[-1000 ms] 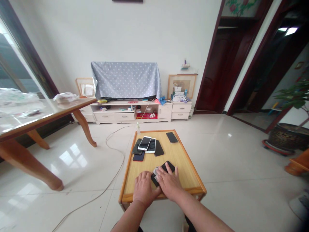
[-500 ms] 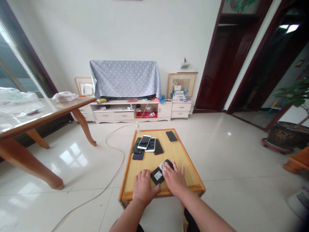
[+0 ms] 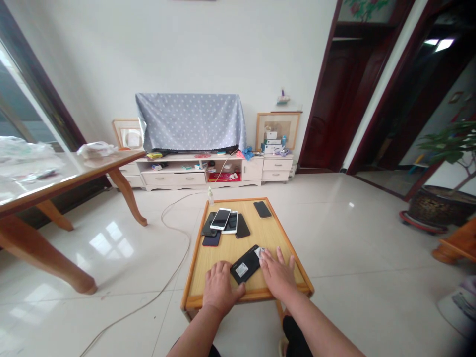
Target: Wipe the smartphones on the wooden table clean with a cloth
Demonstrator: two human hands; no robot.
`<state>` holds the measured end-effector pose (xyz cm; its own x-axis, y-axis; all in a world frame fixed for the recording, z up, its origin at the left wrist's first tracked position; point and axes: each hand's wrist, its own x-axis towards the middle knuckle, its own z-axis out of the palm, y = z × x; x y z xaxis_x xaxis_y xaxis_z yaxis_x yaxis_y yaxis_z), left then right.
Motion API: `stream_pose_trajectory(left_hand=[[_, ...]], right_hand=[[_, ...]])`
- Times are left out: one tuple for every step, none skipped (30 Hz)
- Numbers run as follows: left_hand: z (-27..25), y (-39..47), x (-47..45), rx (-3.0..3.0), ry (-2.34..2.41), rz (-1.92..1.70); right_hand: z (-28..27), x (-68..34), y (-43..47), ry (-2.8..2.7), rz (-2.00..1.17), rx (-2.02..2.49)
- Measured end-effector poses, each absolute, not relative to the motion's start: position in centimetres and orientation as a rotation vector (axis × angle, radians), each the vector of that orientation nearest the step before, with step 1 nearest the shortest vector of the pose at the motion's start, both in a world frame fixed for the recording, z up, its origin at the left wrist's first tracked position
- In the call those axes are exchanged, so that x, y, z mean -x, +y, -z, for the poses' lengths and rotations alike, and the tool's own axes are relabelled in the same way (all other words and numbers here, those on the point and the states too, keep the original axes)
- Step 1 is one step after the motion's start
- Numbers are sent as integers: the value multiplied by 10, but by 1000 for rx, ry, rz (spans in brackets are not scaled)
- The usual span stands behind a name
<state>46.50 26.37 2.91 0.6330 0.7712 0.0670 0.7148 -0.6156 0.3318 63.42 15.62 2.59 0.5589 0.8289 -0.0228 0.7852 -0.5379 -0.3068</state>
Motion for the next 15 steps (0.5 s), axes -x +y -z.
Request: stream_pose_trajectory(left_hand=[[-28, 264, -465, -2584, 1200, -304], [-27, 264, -465, -2586, 1197, -317], [-26, 264, -465, -2589, 1193, -334], [-25, 265, -465, -2591, 1188, -351], [-24, 265, -464, -2593, 1184, -365], [-23, 265, -464, -2595, 1180, -375], [-23, 265, -464, -2596, 1176, -378], [-24, 265, -464, -2596, 1173, -374], [-24, 264, -464, -2594, 1173, -366], [-25, 264, -464, -2589, 1176, -357], [-26, 264, -464, -2585, 1179, -349], [-26, 264, -464, -2581, 1181, -345], [-26, 264, -464, -2578, 1182, -344], [-26, 264, -464, -2576, 1182, -346], [-26, 264, -463, -2574, 1179, -347]], right_hand=[[-25, -633, 155, -1338, -229, 2541], [-24, -629, 153, -1371, -221, 2522], [-23, -624, 151, -1430, -218, 2481], [-22, -618, 148, -1498, -219, 2428], [-21, -612, 145, -1560, -226, 2377], [-21, -609, 143, -1599, -236, 2343], [-21, -608, 142, -1605, -244, 2338], [-23, -608, 141, -1580, -250, 2361], [-24, -610, 142, -1531, -253, 2403], [-26, -613, 143, -1472, -252, 2449], [-27, -615, 144, -1420, -253, 2487], [-28, -614, 144, -1390, -257, 2505], [-29, -612, 144, -1396, -268, 2495], [-29, -608, 143, -1435, -285, 2457], [-29, -602, 142, -1496, -304, 2399]])
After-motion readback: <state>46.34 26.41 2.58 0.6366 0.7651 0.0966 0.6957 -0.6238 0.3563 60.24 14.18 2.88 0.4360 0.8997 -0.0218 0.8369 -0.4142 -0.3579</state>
